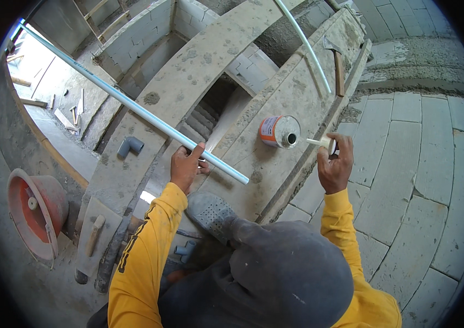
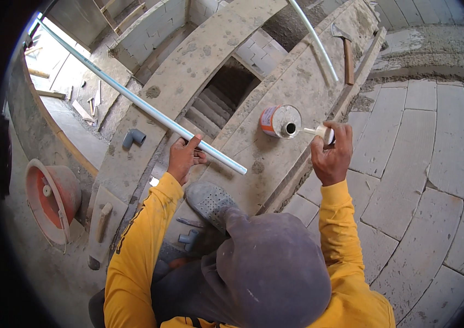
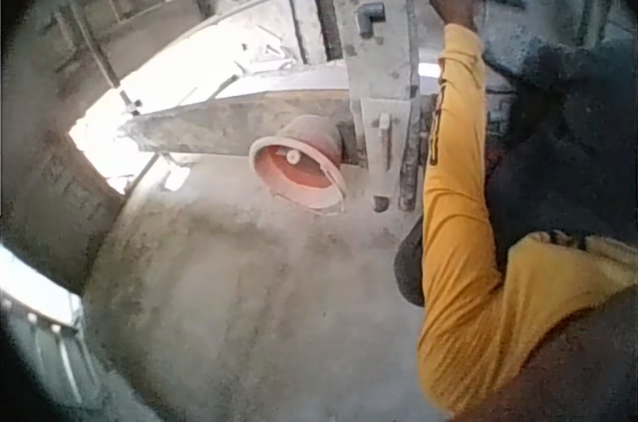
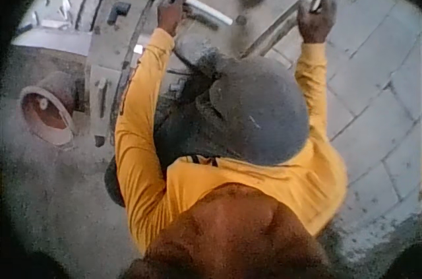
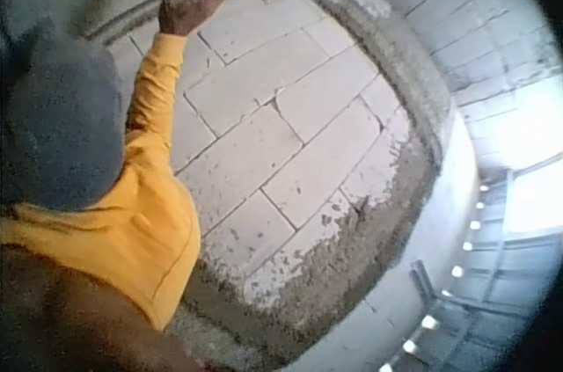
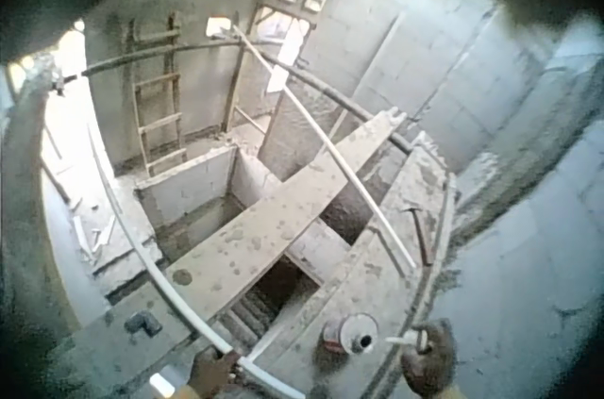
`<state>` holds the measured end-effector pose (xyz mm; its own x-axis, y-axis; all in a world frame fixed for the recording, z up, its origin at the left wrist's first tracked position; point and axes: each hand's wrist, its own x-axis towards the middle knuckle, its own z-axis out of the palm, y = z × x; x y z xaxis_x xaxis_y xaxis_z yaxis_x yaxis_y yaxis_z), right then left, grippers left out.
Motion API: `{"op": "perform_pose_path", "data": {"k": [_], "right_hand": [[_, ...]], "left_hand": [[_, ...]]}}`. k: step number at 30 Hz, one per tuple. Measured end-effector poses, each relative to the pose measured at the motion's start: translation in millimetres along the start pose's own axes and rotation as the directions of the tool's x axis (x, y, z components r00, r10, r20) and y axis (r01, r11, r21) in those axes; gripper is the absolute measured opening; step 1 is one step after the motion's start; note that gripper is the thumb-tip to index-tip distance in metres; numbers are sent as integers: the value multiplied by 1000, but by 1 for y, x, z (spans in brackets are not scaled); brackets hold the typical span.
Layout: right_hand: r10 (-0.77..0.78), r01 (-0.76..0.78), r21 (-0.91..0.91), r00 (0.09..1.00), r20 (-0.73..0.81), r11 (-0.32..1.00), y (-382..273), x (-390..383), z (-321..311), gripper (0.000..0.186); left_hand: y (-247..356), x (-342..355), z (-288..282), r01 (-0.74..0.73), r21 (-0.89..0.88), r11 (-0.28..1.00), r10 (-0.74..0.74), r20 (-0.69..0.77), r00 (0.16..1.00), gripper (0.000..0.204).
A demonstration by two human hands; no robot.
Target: The person applies adhesive from a can to a PVC pipe fitting and attaches it onto a PVC pipe by hand. The person then aligns the pipe along a wall groove and positions long pipes across the scaffolding.
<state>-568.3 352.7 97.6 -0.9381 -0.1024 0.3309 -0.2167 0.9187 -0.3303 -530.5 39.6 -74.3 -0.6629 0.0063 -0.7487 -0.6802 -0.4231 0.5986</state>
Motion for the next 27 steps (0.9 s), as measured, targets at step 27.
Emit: {"op": "perform_pose_path", "data": {"k": [27], "right_hand": [[250,-484,475,845,473,735,-24,-54,21,27]], "left_hand": [[-3,1,0,18,-58,998,-16,38,999,29]]}}
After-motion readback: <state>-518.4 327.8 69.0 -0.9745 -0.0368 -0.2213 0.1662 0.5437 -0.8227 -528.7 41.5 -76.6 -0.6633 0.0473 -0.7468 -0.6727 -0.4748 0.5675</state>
